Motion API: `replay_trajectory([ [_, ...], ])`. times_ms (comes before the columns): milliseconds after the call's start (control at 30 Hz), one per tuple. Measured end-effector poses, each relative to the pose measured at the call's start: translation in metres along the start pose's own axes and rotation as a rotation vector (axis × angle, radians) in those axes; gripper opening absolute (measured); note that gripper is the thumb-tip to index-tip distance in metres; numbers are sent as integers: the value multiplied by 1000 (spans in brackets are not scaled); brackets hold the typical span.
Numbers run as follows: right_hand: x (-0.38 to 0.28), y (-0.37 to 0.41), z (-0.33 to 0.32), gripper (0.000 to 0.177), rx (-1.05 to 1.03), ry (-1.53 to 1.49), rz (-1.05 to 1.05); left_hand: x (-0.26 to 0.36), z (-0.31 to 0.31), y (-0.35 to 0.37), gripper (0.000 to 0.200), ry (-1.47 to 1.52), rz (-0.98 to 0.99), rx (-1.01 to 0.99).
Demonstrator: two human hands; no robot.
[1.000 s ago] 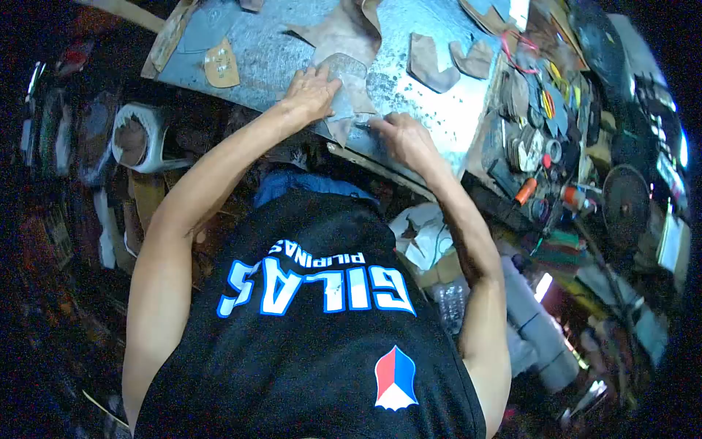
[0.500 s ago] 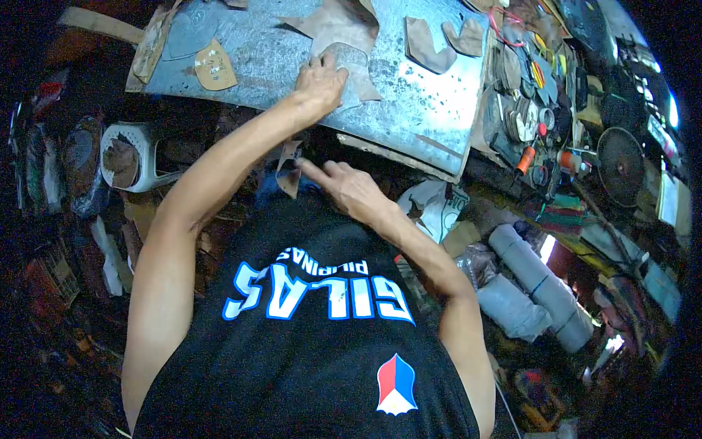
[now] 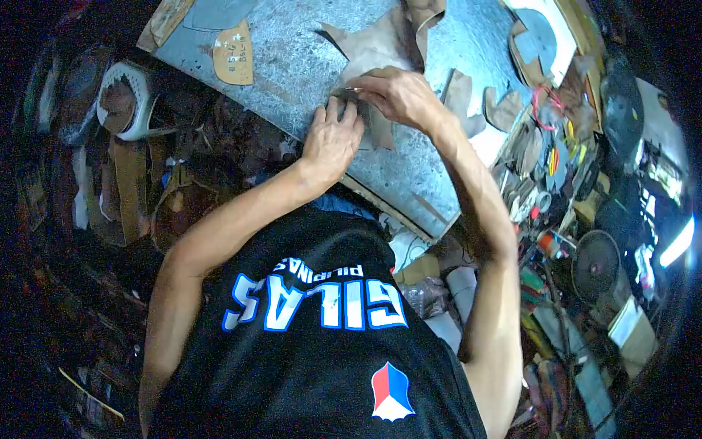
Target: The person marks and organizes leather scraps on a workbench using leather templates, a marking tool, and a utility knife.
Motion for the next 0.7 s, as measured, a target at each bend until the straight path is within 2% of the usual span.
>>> replay_trajectory([
  [67,8,-19,7,26,-205,129,-146,1,-1,-2,31,7,4,-79],
  [133,12,-29,7,25,-228,108,-208,2,0,-2,33,16,10,-156],
  [200,12,-34,6,25,-247,99,-292,2,-1,-1,33,-6,-2,-115],
  [400,22,-36,10,23,-230,111,-333,2,-2,-4,31,9,7,-140],
  [700,20,-37,6,26,-284,204,-284,-3,-3,-7,29,131,-25,-137],
])
Point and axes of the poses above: each hand's wrist, its own y-axis away from the middle knuckle, its own z-axis out of the palm, x = y × z, the point moved 4 cm from there along -y, towards the middle knuckle, and after that the axes turned 13 degrees about -y, right-handed, at the moved point
